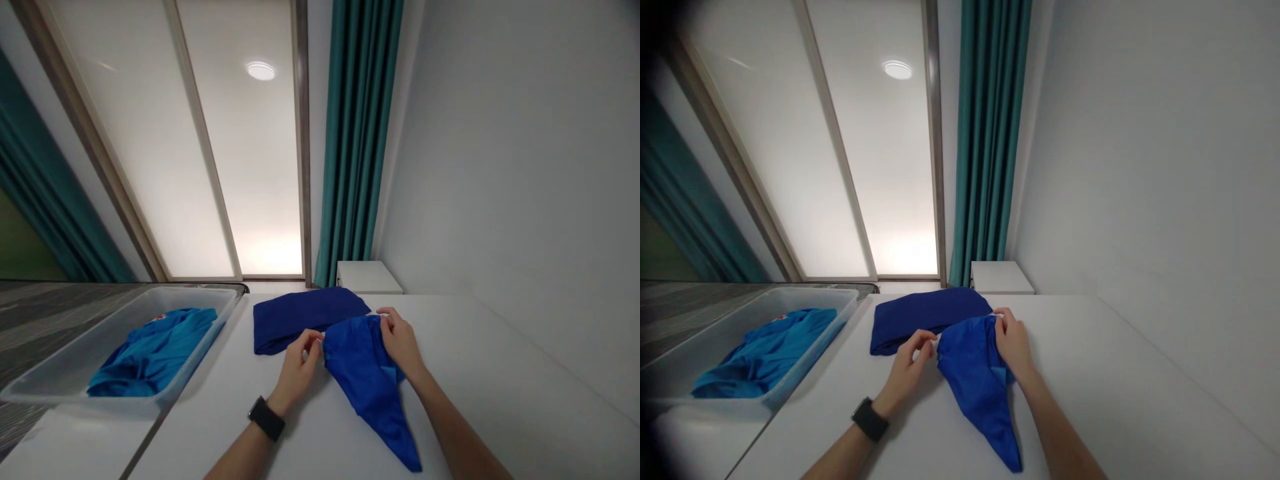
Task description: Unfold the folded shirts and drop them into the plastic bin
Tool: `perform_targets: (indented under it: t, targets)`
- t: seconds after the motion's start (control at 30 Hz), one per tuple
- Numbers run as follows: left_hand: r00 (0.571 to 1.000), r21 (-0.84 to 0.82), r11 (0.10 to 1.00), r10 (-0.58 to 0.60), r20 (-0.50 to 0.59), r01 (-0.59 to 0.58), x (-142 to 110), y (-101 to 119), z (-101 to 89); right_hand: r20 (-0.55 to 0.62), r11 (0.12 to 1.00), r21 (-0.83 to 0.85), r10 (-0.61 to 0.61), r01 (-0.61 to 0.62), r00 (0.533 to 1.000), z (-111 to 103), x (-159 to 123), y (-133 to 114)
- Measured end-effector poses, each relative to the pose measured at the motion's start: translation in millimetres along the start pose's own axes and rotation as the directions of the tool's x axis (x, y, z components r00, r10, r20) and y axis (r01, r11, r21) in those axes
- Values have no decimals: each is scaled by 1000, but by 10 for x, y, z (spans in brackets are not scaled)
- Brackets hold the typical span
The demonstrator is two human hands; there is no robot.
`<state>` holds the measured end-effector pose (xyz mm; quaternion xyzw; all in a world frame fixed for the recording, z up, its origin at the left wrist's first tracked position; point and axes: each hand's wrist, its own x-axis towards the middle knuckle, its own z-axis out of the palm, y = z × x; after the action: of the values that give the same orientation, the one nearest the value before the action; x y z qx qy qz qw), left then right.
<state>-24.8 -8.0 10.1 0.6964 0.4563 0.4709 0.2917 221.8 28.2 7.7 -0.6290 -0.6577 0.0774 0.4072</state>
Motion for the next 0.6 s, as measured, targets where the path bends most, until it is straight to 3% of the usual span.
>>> perform_targets:
  t: [0.13,0.23,0.5,0.6]
  targets:
    - [980,81,988,116,159,-130,-72,-19,64,140,983,-110,-128,144,982,41,-76,-73]
    - [971,98,984,127,203,-149,-94,-44,96,176,982,-84,-151,167,973,63,-113,-126]
    - [966,47,996,66,250,-81,-87,-28,109,11,962,258,-98,92,995,67,-161,-281]
    - [976,38,998,43,211,-53,-79,-14,109,-5,941,325,-94,90,996,78,-168,-310]
